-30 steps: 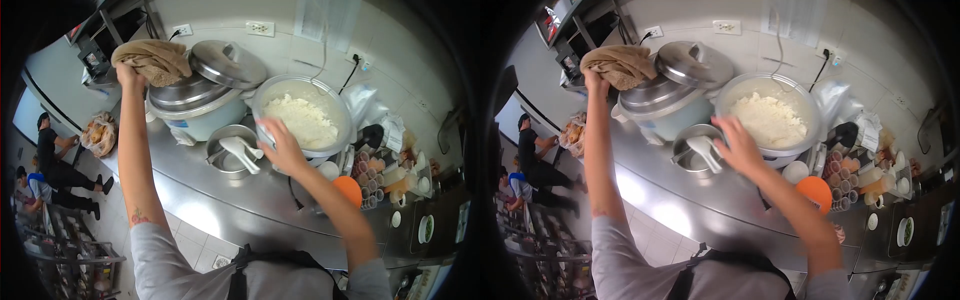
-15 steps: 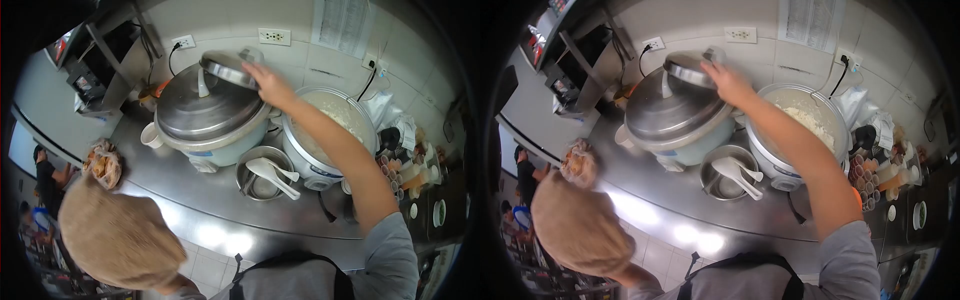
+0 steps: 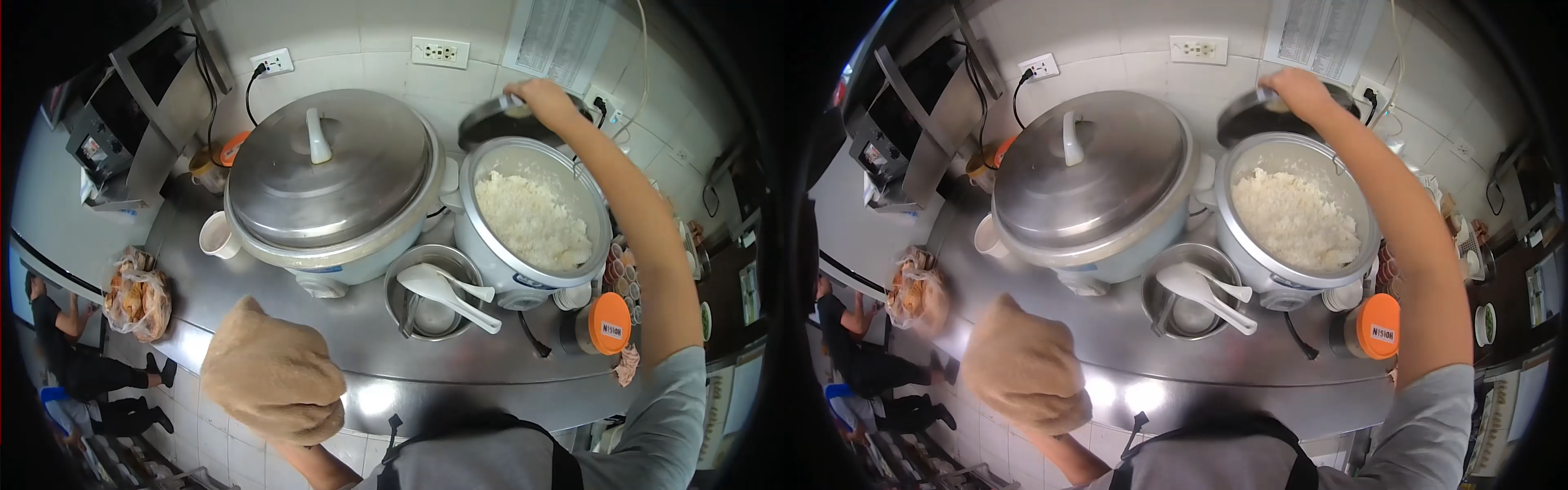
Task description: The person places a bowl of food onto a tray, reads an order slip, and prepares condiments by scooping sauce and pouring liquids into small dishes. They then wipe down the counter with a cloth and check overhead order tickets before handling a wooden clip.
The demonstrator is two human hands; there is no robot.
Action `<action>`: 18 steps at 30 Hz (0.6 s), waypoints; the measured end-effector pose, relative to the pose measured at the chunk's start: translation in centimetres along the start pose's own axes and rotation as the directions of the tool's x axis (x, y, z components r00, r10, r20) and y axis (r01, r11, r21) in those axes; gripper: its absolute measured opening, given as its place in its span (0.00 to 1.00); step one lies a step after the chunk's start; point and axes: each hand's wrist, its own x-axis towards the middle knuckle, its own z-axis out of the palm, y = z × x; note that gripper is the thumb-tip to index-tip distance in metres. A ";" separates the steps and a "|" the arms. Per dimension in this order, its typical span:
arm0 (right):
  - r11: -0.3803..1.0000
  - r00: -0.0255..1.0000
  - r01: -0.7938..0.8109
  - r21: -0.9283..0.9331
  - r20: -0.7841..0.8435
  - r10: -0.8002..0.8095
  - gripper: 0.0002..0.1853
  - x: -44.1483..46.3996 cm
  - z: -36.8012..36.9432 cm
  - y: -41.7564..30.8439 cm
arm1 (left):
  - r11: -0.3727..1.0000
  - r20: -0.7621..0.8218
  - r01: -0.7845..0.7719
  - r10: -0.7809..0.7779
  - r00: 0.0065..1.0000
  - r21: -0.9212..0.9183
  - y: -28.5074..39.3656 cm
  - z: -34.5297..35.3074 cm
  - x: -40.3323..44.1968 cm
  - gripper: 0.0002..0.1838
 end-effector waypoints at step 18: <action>0.332 0.985 0.171 0.928 -0.155 -0.074 0.29 -9.7 -5.8 -22.3 | 0.942 0.563 -0.298 0.333 0.756 -0.157 4.9 14.5 -13.8 0.24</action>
